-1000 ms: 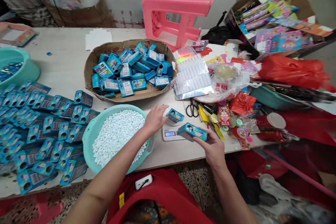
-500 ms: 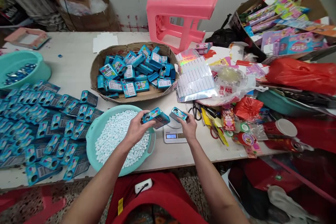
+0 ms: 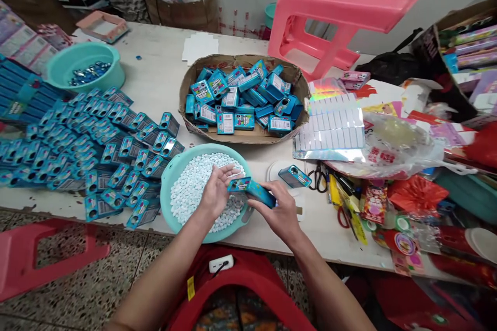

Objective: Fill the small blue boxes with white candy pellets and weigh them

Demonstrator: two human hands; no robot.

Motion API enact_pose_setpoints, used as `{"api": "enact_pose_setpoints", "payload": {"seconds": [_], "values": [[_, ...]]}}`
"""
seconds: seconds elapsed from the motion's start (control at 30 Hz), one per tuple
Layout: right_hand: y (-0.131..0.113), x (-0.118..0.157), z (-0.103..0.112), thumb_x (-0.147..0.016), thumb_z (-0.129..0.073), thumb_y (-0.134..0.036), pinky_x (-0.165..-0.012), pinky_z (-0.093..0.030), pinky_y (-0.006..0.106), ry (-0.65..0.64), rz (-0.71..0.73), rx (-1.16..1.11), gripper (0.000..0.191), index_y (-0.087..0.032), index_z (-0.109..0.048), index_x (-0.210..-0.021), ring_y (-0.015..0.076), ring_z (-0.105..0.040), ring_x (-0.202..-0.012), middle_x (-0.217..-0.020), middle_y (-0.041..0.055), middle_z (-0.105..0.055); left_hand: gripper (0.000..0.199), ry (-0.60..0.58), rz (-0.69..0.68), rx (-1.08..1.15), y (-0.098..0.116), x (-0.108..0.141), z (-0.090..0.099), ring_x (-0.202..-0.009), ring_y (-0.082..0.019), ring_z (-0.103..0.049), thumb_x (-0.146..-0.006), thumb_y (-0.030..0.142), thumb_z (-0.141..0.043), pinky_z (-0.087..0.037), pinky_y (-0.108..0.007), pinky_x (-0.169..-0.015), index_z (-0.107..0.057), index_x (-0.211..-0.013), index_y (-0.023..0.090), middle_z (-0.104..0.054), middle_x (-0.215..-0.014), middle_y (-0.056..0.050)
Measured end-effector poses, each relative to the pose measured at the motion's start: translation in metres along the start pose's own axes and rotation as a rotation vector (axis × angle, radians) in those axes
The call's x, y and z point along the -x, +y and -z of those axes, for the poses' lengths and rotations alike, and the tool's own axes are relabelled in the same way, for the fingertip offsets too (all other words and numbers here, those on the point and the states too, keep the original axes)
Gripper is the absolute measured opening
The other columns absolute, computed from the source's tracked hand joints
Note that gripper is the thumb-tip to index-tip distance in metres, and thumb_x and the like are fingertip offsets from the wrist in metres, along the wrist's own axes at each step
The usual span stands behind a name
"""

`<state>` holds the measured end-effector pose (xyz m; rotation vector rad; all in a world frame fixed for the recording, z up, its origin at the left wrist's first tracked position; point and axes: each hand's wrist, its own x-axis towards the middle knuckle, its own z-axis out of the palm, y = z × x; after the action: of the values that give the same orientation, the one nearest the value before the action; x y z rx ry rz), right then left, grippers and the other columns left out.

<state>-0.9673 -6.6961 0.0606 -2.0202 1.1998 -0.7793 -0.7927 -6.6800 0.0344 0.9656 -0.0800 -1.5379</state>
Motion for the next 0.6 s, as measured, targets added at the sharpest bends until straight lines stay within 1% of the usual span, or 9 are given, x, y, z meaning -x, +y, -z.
{"api": "enact_pose_setpoints", "payload": {"seconds": [0.1,0.13,0.2,0.33,0.43,0.53,0.6], "values": [[-0.002,-0.001,-0.002,-0.075,-0.072,-0.033,-0.074,-0.047,0.036,-0.027,-0.002,0.082,0.03,-0.024,-0.062,-0.101,0.0227,-0.058,-0.085,-0.089,0.0044,-0.063,0.042,0.119,0.134,0.042,-0.003,-0.016,0.004,-0.068,-0.015,-0.061,-0.083,0.05,-0.053,-0.048,-0.026,-0.066,-0.064,-0.082,0.01,-0.065,-0.077,-0.009],[-0.003,0.0,-0.002,-0.075,-0.072,-0.033,-0.075,-0.047,0.036,-0.027,-0.006,0.089,0.03,-0.024,-0.062,-0.102,0.0227,-0.058,-0.085,-0.089,0.0044,-0.063,0.037,0.142,0.169,0.046,-0.006,-0.019,0.005,-0.062,-0.014,-0.06,-0.082,0.046,-0.056,-0.047,-0.025,-0.062,-0.064,-0.078,0.01,-0.064,-0.072,-0.008],[-0.005,0.003,-0.001,-0.076,-0.071,-0.033,-0.076,-0.047,0.036,-0.016,-0.007,0.068,0.031,-0.025,-0.061,-0.104,0.0223,-0.058,-0.086,-0.092,0.0045,-0.063,0.031,0.148,0.206,0.061,-0.011,-0.022,0.006,-0.057,-0.013,-0.058,-0.08,0.041,-0.059,-0.045,-0.025,-0.058,-0.063,-0.075,0.011,-0.062,-0.067,-0.005],[-0.005,0.006,-0.001,-0.075,-0.072,-0.031,-0.076,-0.047,0.036,0.006,-0.015,0.025,0.031,-0.025,-0.061,-0.104,0.0219,-0.058,-0.086,-0.091,0.0041,-0.064,0.028,0.146,0.167,0.051,-0.017,-0.019,0.006,-0.058,-0.012,-0.057,-0.073,0.04,-0.066,-0.045,-0.024,-0.057,-0.063,-0.073,0.012,-0.061,-0.069,-0.003],[0.001,0.008,-0.003,-0.074,-0.072,-0.031,-0.078,-0.047,0.036,0.012,-0.067,0.0,0.03,-0.025,-0.062,-0.102,0.0217,-0.058,-0.087,-0.091,0.0036,-0.064,0.025,0.164,0.161,-0.004,-0.019,-0.015,0.003,-0.06,-0.012,-0.056,-0.068,0.036,-0.071,-0.044,-0.024,-0.056,-0.064,-0.072,0.012,-0.06,-0.07,-0.002],[0.008,0.016,-0.006,-0.071,-0.074,-0.031,-0.078,-0.047,0.034,0.054,-0.197,-0.136,0.032,-0.024,-0.062,-0.099,0.0207,-0.059,-0.087,-0.091,0.0025,-0.063,0.021,0.151,0.163,-0.055,-0.018,-0.011,0.0,-0.062,-0.012,-0.056,-0.066,0.03,-0.072,-0.045,-0.024,-0.058,-0.064,-0.073,0.012,-0.06,-0.071,-0.002],[0.012,0.027,-0.008,-0.069,-0.075,-0.033,-0.077,-0.049,0.033,0.083,-0.303,-0.332,0.034,-0.024,-0.061,-0.098,0.0199,-0.06,-0.086,-0.09,0.0016,-0.063,0.02,0.125,0.141,-0.093,-0.014,-0.006,0.0,-0.064,-0.011,-0.055,-0.065,0.026,-0.072,-0.044,-0.022,-0.058,-0.064,-0.076,0.011,-0.06,-0.073,-0.002]]}}
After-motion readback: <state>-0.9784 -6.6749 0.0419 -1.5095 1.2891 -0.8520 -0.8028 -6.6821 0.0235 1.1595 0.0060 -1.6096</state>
